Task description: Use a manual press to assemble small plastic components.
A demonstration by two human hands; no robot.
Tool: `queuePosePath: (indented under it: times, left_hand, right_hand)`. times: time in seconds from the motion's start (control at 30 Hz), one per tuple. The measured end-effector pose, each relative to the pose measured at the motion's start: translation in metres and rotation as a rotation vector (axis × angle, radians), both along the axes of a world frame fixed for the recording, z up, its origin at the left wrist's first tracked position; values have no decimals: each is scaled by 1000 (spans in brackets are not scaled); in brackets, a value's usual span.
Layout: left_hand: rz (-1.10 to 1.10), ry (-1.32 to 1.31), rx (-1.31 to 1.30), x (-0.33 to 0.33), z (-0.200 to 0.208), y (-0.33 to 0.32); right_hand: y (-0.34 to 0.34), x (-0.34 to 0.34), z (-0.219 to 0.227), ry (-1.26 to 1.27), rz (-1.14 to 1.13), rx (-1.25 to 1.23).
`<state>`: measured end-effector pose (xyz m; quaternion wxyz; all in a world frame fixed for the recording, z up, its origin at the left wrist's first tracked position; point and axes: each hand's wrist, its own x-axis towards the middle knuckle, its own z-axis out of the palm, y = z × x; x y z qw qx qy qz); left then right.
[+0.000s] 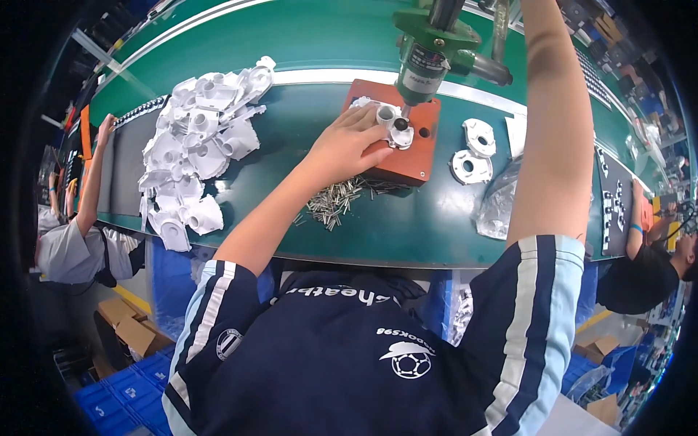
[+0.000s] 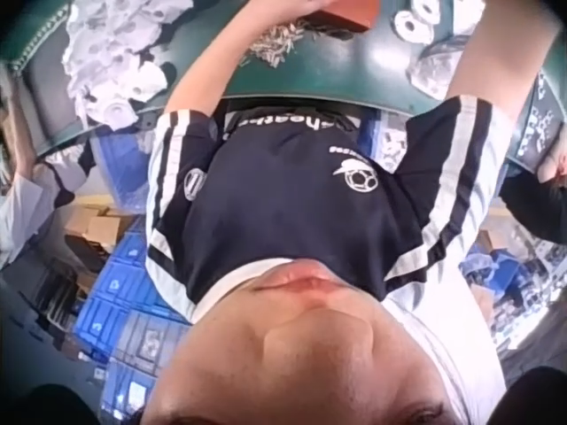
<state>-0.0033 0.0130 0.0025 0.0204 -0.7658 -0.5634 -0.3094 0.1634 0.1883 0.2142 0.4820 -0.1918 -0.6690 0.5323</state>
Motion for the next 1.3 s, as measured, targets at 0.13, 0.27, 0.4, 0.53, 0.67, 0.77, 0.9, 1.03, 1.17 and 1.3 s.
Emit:
queuePosePath:
  times: [0.13,0.27,0.4,0.53,0.67,0.77,0.9,1.03,1.17,1.3]
  left_hand:
    - [4,-3,18,-1,1,-1]
    - [-30,-7,38,9,2,3]
    - [0,37,4,3,4,1]
    - [1,17,-5,-1,6,0]
    - [9,57,-19,0,1,-2]
    - [16,46,-9,1,-1,1]
    - [34,-186,-153,7,9,1]
    - [127,-276,-300,-5,19,10]
    - [21,79,96,-19,5,36]
    - [22,174,-340,-20,50,41]
  right_hand:
    - [6,28,7,-248,297,262]
    - [-52,104,9,-553,533,503]
    - [-73,138,-2,-783,859,756]
    - [-174,75,-11,-895,895,903]
    - [-173,79,-33,-782,727,893]
    - [-170,79,-27,-721,768,800]
    - [-153,82,17,-601,974,622]
    - [-92,90,23,-162,270,542]
    - [-18,66,31,177,-13,406]
    - [-19,12,38,223,-133,-100]
